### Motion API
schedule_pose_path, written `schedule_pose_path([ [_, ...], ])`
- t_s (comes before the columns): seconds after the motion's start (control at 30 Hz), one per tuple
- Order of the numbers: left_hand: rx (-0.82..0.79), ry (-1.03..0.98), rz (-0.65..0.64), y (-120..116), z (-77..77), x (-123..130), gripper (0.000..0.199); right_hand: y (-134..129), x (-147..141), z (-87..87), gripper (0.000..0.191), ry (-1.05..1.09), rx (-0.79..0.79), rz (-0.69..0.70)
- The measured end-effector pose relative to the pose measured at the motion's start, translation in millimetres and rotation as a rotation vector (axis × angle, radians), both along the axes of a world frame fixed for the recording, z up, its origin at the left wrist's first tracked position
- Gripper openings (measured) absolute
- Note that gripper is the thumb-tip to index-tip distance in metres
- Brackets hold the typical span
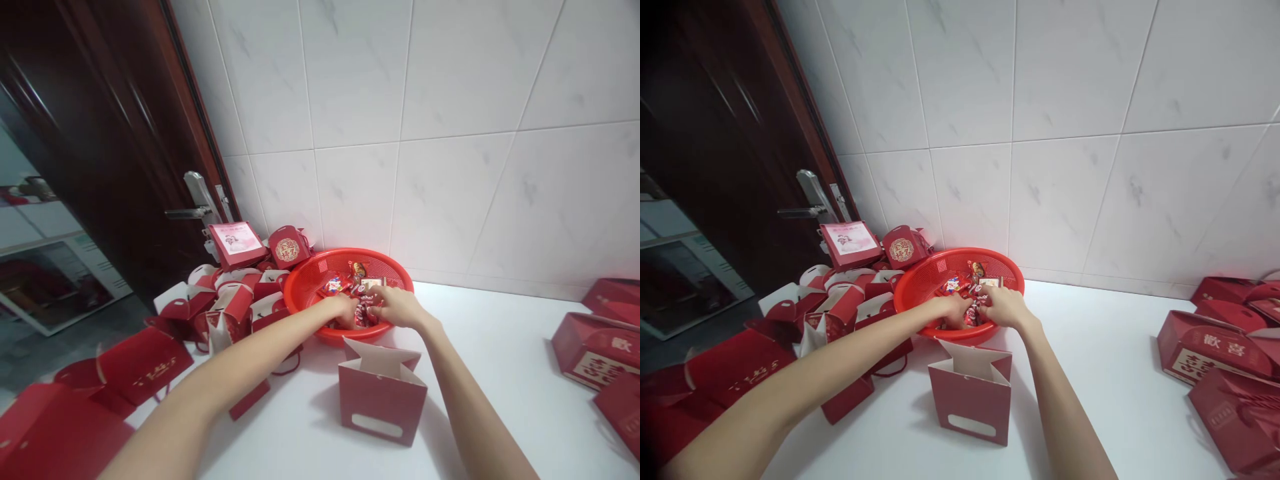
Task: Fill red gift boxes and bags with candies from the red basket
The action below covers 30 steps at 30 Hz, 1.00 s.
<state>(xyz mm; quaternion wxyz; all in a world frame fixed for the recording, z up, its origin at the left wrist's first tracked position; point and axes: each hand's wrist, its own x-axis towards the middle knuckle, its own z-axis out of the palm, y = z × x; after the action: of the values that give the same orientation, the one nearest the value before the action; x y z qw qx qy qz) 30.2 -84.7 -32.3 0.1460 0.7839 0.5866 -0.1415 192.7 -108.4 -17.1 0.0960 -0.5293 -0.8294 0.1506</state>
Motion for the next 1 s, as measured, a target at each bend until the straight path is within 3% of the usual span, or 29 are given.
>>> schedule_pose_path([
  [0.2,0.102,-0.222,0.037,4.7,3.6,-13.8,0.065,-0.5,0.6,-0.1,0.031,0.022,0.008,0.018],
  [0.33,0.229,-0.406,0.14,11.3,14.3,-20.1,0.052,-2.2,1.7,1.9,0.043,0.063,-0.006,0.001],
  [0.47,0.297,-0.56,0.189,15.9,19.8,-23.4,0.053,-3.5,2.6,3.6,0.051,0.093,-0.005,0.004],
  [0.6,0.285,-0.597,0.213,13.2,17.3,-23.6,0.065,-2.5,2.6,2.9,0.048,0.061,-0.011,0.0],
  [0.73,0.244,-0.352,0.214,5.4,15.9,-22.5,0.105,-1.5,2.2,2.0,0.044,0.043,0.0,0.001],
  [0.8,0.266,-0.211,0.115,2.0,16.4,-19.9,0.112,-0.9,1.9,1.6,0.043,0.044,0.006,0.001],
  [0.93,0.16,-0.228,-0.299,-1.6,12.4,-10.2,0.057,0.8,1.2,0.2,0.021,0.003,-0.002,-0.014],
  [1.0,0.059,-0.17,-0.373,-2.9,7.5,-4.8,0.046,1.1,0.9,-0.4,0.014,-0.017,-0.002,-0.007],
])
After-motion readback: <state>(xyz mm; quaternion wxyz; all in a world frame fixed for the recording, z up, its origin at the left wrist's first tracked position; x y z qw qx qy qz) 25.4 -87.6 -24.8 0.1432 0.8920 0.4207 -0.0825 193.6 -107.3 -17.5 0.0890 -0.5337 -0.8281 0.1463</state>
